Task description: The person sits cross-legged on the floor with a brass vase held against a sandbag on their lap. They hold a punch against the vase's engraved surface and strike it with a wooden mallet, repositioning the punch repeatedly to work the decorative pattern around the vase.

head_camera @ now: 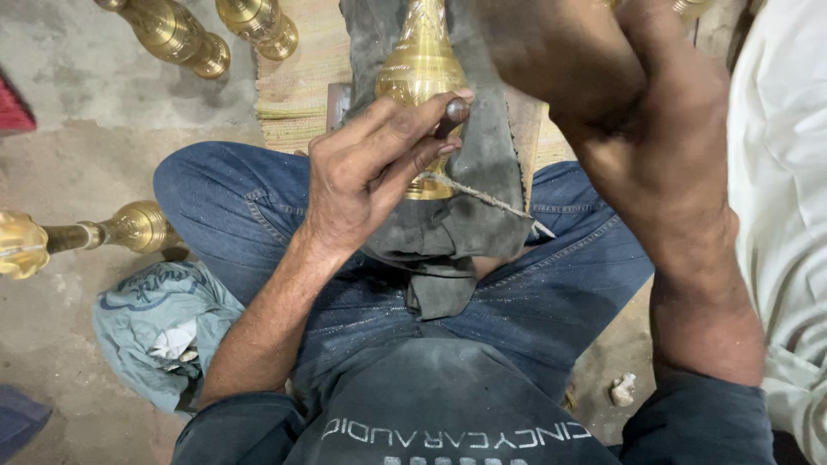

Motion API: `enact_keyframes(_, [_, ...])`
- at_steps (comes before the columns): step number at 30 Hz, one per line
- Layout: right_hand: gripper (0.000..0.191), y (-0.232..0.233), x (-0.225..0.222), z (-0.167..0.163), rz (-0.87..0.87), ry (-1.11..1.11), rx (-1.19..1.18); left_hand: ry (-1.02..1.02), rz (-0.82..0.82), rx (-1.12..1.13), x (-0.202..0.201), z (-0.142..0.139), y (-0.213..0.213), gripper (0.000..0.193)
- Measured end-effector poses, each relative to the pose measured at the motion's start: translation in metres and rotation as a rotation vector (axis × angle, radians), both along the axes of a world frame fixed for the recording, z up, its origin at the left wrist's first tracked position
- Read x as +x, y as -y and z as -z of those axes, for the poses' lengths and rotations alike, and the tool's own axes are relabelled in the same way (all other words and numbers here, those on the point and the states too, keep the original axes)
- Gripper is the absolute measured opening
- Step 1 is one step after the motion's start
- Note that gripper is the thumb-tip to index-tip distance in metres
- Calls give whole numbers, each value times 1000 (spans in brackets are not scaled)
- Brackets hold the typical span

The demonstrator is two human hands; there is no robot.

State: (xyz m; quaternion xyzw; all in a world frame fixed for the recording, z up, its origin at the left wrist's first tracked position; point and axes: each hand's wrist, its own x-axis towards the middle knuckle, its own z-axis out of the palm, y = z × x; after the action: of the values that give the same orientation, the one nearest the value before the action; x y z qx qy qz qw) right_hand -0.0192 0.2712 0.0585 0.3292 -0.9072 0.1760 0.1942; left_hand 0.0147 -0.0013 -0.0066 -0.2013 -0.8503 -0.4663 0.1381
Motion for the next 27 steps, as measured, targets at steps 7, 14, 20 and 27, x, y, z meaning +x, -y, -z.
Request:
enact_keyframes(7, [33,-1,1,3,36,-34,26,-47,4,-22,-1,-12,0,39])
enact_keyframes(14, [30,5,2,-3,23,13,4,-106,36,-35,-2,-15,3,32])
enact_keyframes(20, [29,17,5,-14,31,5,-25,-81,38,-27,-3,-18,3,30])
enact_keyframes(27, [30,22,6,-20,112,-57,38,-73,69,-2,-4,-14,2,29])
